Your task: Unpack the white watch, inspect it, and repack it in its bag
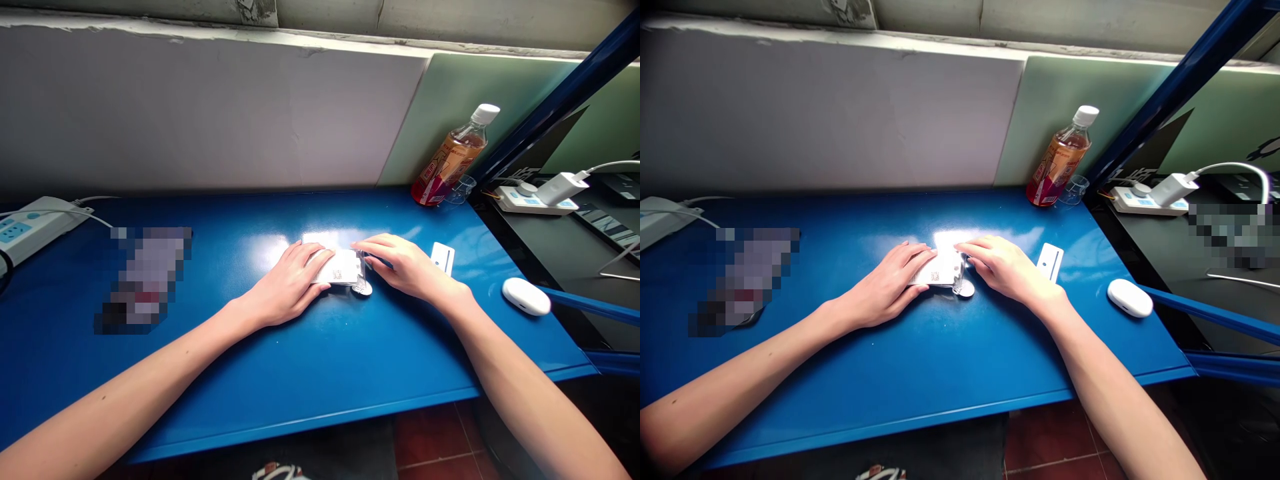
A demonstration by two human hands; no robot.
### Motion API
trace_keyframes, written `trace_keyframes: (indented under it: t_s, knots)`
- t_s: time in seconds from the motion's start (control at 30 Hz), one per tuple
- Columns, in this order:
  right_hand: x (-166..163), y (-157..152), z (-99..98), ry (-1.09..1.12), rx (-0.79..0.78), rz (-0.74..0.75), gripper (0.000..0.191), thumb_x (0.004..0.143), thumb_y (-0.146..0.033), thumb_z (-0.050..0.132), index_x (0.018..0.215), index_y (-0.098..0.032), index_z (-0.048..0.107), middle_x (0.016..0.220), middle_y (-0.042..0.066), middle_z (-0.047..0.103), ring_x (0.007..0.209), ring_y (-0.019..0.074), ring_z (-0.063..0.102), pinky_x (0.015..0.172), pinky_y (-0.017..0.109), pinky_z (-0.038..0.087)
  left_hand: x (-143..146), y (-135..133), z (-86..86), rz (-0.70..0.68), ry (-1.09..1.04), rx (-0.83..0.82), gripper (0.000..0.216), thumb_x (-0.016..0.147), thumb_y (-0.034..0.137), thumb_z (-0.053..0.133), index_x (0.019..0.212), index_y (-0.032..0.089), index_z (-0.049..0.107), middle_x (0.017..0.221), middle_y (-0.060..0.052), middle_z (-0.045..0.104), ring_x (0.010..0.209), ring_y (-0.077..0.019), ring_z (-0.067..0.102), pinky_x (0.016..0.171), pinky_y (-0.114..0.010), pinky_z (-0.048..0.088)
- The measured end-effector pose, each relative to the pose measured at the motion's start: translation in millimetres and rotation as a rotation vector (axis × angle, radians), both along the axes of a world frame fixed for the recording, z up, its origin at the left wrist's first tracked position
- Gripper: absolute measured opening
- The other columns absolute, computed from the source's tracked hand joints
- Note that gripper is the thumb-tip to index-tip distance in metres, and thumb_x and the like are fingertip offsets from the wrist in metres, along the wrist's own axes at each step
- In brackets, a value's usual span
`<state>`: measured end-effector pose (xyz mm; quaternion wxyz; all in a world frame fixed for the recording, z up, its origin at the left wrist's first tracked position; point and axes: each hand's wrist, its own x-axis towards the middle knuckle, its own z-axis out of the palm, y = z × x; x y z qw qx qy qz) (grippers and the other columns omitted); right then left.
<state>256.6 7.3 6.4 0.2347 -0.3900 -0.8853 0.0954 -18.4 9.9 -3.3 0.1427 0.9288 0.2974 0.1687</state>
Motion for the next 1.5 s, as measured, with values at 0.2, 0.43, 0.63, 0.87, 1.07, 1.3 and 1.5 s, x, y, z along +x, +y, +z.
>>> trace_keyframes:
  t_s: [0.2, 0.43, 0.63, 0.87, 1.07, 1.3, 1.5]
  knots:
    - [1.9, 0.6, 5.4, 0.217, 0.108, 0.095, 0.023, 0.094, -0.017, 0.063, 0.112, -0.023, 0.076, 0.096, 0.008, 0.077, 0.081, 0.0188, 0.072, 0.069, 0.03, 0.057, -2.0, 0.9, -3.7, -0.096, -0.077, 0.011, 0.053, 0.104, 0.039, 0.039, 0.15, 0.015, 0.033, 0.144, -0.021, 0.048, 0.132, -0.0348, 0.046, 0.111, -0.055, 0.04]
    - [-6.1, -7.4, 19.1, 0.568, -0.079, 0.051, 0.015, 0.086, -0.022, 0.074, 0.098, -0.026, 0.081, 0.081, 0.002, 0.076, 0.066, 0.0144, 0.066, 0.059, 0.027, 0.053, -4.7, 0.3, -7.5, -0.01, -0.195, 0.039, 0.05, 0.105, 0.033, 0.034, 0.153, 0.017, 0.03, 0.15, -0.019, 0.046, 0.139, -0.032, 0.044, 0.114, -0.05, 0.04]
    - [-10.5, -6.5, 19.7, 0.83, -0.332, -0.135, 0.01, 0.082, -0.03, 0.078, 0.078, -0.021, 0.079, 0.067, 0.001, 0.07, 0.057, 0.0135, 0.06, 0.052, 0.027, 0.049, -4.5, -0.4, -8.5, 0.048, -0.242, 0.067, 0.047, 0.103, 0.02, 0.039, 0.149, 0.017, 0.034, 0.144, -0.018, 0.051, 0.134, -0.0286, 0.05, 0.111, -0.047, 0.045]
    - [-15.8, -2.1, 13.5, 0.794, -0.502, -0.262, 0.021, 0.084, -0.037, 0.072, 0.081, -0.017, 0.078, 0.064, 0.0, 0.065, 0.057, 0.0115, 0.054, 0.053, 0.024, 0.047, -4.0, -0.8, -7.2, 0.114, -0.308, 0.074, 0.052, 0.1, 0.019, 0.043, 0.15, 0.016, 0.033, 0.144, -0.02, 0.049, 0.135, -0.0303, 0.049, 0.111, -0.049, 0.044]
    - [-23.8, 0.6, 0.0, 0.755, -0.57, -0.305, 0.032, 0.088, -0.044, 0.066, 0.081, -0.014, 0.074, 0.061, -0.001, 0.059, 0.054, 0.0107, 0.049, 0.051, 0.024, 0.042, -3.1, 0.1, -4.5, 0.048, -0.288, 0.173, 0.088, 0.087, 0.048, 0.071, 0.156, 0.018, 0.024, 0.153, -0.023, 0.039, 0.143, -0.0374, 0.039, 0.115, -0.055, 0.039]
    - [-28.3, 1.6, -15.6, 0.562, -0.434, -0.286, 0.029, 0.094, -0.038, 0.058, 0.088, -0.014, 0.073, 0.079, 0.005, 0.073, 0.067, 0.0167, 0.061, 0.061, 0.029, 0.047, -0.5, 1.4, -2.6, -0.054, -0.107, 0.09, 0.098, 0.077, 0.064, 0.074, 0.151, 0.013, 0.035, 0.15, -0.025, 0.046, 0.141, -0.0401, 0.041, 0.116, -0.057, 0.036]
    - [-20.5, -0.9, -12.8, 0.24, -0.171, -0.283, 0.023, 0.096, -0.03, 0.056, 0.108, -0.016, 0.071, 0.099, 0.011, 0.072, 0.083, 0.0229, 0.068, 0.075, 0.036, 0.055, 0.5, 1.0, -2.0, -0.013, -0.058, 0.002, 0.093, 0.077, 0.065, 0.072, 0.146, 0.009, 0.044, 0.144, -0.026, 0.05, 0.134, -0.0408, 0.048, 0.111, -0.056, 0.042]
